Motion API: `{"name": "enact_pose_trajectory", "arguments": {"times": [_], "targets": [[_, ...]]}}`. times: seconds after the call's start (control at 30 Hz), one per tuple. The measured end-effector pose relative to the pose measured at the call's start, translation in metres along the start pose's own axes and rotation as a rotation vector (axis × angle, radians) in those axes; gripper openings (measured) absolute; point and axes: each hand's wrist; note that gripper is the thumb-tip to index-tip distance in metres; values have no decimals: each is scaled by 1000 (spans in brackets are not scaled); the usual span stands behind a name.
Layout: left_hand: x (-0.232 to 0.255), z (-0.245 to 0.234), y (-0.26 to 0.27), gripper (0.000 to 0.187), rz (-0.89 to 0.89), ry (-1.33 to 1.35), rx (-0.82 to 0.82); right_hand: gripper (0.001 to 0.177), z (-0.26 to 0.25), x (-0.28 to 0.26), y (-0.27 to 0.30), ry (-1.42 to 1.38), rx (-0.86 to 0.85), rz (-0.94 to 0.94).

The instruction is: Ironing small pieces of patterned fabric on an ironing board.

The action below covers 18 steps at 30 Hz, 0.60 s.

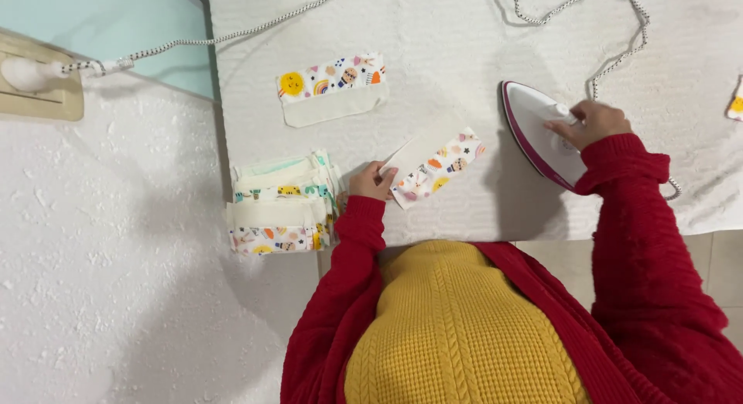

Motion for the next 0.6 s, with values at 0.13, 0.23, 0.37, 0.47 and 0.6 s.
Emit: {"name": "enact_pose_trajectory", "arguments": {"times": [0.13, 0.23, 0.37, 0.47, 0.6], "targets": [[-12, 7, 3, 33, -40, 81, -16, 72, 14, 6, -10, 57, -346, 184], [-18, 9, 3, 32, -51, 231, -12, 76, 29, 3, -5, -58, -377, 131], [-25, 10, 8, 29, -98, 248, -32, 69, 35, -75, 39, -145, -462, -45], [-16, 4, 8, 32, -91, 298, -32, 63, 53, -130, 67, -133, -552, -52], [-13, 1, 8, 23, -106, 293, -61, 62, 89, -141, 76, 14, -359, -304]]}}
Point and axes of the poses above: each hand's wrist, its own y-axis away from the middle knuckle, its own z-axis out of the palm, x = y × z, and after that the axes turned 3 degrees about x, right-handed
